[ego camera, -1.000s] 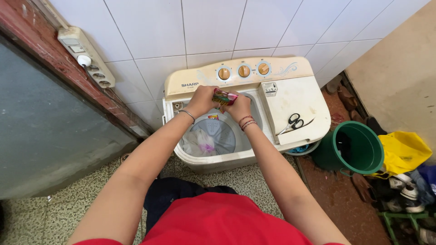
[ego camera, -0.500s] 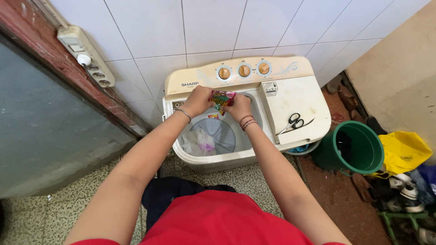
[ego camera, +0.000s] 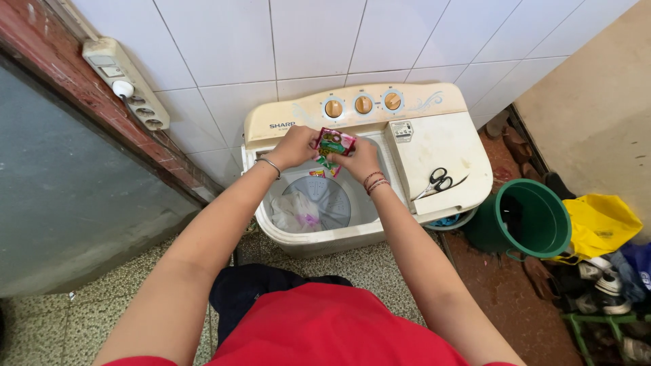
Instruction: Adding detergent and filling a washing machine with water using a scoop.
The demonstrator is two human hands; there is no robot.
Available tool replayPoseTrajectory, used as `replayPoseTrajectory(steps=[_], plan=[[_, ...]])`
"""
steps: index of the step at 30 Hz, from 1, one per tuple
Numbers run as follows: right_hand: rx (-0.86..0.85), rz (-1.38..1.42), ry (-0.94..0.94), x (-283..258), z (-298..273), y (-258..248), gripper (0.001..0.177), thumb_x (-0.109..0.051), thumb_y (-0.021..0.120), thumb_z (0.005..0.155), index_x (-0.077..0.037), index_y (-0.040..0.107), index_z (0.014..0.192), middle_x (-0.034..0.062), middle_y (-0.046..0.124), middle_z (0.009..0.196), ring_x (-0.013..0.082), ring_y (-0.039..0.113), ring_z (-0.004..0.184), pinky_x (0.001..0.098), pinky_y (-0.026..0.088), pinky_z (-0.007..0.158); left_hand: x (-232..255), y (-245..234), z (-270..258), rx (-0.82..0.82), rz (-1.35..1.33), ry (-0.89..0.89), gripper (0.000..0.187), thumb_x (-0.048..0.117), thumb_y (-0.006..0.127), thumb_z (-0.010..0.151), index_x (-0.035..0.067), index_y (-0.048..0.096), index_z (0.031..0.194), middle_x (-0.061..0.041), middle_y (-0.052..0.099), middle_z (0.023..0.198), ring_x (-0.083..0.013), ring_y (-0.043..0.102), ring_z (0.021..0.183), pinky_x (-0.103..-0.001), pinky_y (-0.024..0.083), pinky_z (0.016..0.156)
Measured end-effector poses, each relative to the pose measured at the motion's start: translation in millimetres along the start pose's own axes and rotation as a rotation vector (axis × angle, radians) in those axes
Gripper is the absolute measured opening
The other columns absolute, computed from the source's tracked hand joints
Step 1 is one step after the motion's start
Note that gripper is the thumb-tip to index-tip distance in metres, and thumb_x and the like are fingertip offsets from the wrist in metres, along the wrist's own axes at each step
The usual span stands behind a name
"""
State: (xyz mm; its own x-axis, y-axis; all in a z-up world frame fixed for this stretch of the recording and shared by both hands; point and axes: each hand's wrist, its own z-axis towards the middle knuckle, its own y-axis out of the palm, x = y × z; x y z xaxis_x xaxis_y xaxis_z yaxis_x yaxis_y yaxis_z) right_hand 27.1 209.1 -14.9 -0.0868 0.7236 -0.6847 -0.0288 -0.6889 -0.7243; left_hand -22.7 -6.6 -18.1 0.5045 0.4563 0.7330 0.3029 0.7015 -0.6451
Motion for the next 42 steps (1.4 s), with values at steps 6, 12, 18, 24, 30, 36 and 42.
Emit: replayPoseTrajectory(steps=[6,12,18,24,30,36,42], plan=[[0.109,0.136,-0.106,-9,-6,0,0.023,-0.022,0.089,0.077,-0.010,0.080,0.094,0.0091,0.074,0.074,0.0199,0.070,0.063,0.0318,0.054,0.063,5,5,-2,0.061,0.054,-0.053,0.032,0.000,0.085,0.062,0.003,0.075,0.092,-0.017,0.074,0.081,-0.0290,0.073,0.074,-0.037,0.058,0.071],[0.157,0.082,-0.149,6,-7,13,0.024,-0.025,0.088,0.074,-0.012,0.079,0.093,0.0091,0.074,0.075,0.0217,0.071,0.065,0.0331,0.056,0.064,3,5,-1,0.141,-0.089,-0.256,0.037,-0.005,0.083,0.056,0.004,0.079,0.092,-0.009,0.079,0.079,-0.0161,0.076,0.070,-0.030,0.060,0.068],[0.095,0.024,-0.073,18,-6,19,0.027,-0.026,0.085,0.074,-0.013,0.078,0.098,0.0098,0.074,0.079,0.0263,0.071,0.071,0.0374,0.055,0.068,-11,17,0,0.189,-0.292,-0.286,0.038,-0.005,0.082,0.060,0.003,0.077,0.097,-0.008,0.080,0.084,-0.0129,0.078,0.076,-0.028,0.063,0.068],[-0.169,-0.097,-0.058,75,1,55,0.020,-0.028,0.080,0.091,-0.010,0.076,0.097,0.0155,0.071,0.080,0.0345,0.069,0.077,0.0435,0.056,0.073,-13,30,-15,0.210,-0.248,-0.291,0.037,-0.004,0.080,0.065,0.003,0.075,0.101,-0.009,0.078,0.093,-0.0152,0.077,0.076,-0.029,0.063,0.066],[0.035,0.004,-0.071,108,-11,68,0.073,-0.037,0.089,0.069,-0.003,0.062,0.127,0.0195,0.073,0.105,0.0335,0.072,0.098,0.0432,0.056,0.085,-44,46,-28,0.229,-0.112,-0.217,0.050,-0.002,0.088,0.059,0.006,0.074,0.106,-0.010,0.076,0.101,-0.0186,0.074,0.086,-0.033,0.060,0.078],[-0.231,-0.194,0.185,139,-33,55,0.070,-0.042,0.087,0.074,-0.009,0.066,0.131,0.0194,0.073,0.112,0.0334,0.072,0.104,0.0405,0.056,0.093,-59,61,-39,0.163,-0.092,-0.258,0.051,0.005,0.091,0.061,0.008,0.074,0.109,-0.008,0.077,0.104,-0.0193,0.073,0.090,-0.033,0.060,0.083],[-0.265,0.122,0.151,157,-68,11,0.046,-0.031,0.081,0.083,-0.010,0.071,0.123,0.0112,0.078,0.102,0.0206,0.076,0.095,0.0336,0.060,0.085,-39,68,-47,0.068,-0.263,-0.363,0.045,0.006,0.086,0.070,0.007,0.073,0.114,-0.008,0.077,0.106,-0.0181,0.076,0.093,-0.031,0.062,0.084]])
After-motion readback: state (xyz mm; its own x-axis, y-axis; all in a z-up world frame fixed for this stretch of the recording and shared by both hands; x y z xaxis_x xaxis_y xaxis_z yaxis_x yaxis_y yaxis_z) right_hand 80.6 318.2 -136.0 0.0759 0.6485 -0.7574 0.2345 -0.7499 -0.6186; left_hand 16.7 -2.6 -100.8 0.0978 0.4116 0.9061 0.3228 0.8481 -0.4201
